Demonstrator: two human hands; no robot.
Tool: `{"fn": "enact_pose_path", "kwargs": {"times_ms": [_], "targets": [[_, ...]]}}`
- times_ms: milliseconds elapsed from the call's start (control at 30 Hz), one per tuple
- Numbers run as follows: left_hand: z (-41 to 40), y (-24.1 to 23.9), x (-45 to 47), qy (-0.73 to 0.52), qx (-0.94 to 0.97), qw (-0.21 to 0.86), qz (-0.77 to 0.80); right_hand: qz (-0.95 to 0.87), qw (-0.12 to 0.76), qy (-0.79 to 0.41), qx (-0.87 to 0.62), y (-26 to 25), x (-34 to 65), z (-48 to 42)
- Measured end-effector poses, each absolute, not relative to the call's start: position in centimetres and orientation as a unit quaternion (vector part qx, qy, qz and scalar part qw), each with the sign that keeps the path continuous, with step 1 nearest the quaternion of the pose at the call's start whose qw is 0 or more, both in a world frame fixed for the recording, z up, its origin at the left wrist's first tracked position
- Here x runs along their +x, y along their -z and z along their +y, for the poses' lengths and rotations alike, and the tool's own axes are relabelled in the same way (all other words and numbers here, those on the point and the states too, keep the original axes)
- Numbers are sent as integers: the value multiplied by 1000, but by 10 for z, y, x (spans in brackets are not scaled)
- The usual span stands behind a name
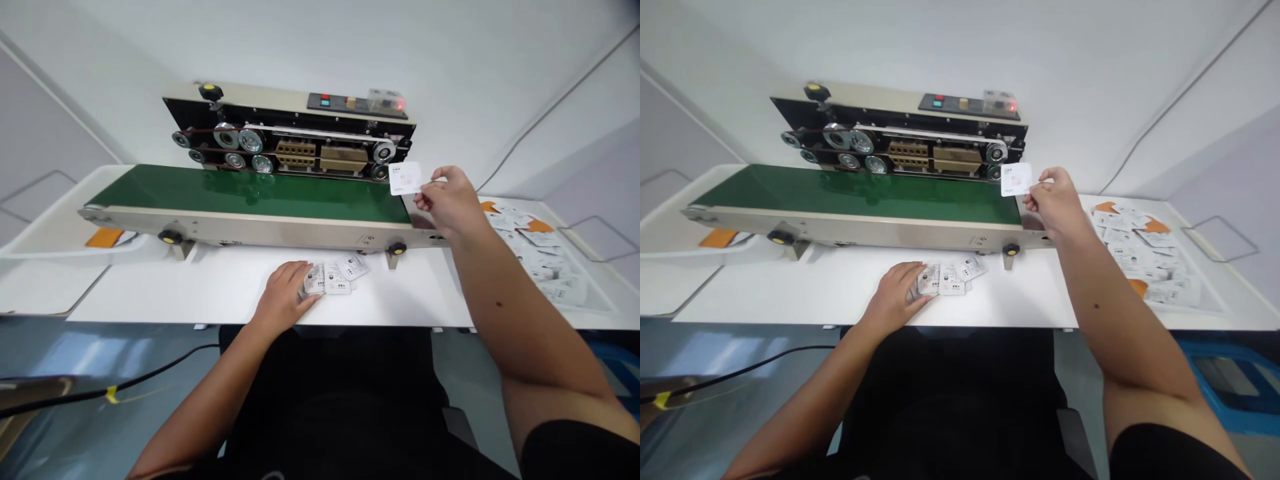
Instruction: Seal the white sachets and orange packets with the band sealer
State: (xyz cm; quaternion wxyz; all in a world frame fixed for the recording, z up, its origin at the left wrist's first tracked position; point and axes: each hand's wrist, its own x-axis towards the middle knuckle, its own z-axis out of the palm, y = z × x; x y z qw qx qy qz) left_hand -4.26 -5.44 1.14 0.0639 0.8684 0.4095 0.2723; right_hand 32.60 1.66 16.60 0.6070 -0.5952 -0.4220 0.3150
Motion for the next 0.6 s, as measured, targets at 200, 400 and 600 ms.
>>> {"fn": "enact_pose_path", "kwargs": {"times_ms": [200, 400, 600], "targets": [[-48, -6, -38, -202, 871, 118, 432, -408, 586, -385, -586, -160, 322, 65], [-48, -1, -41, -211, 869, 121, 430, -401, 633, -322, -578, -149, 338, 58], [-43, 1, -36, -207, 862, 131, 443, -391, 600, -359, -599, -155, 342, 74]]}}
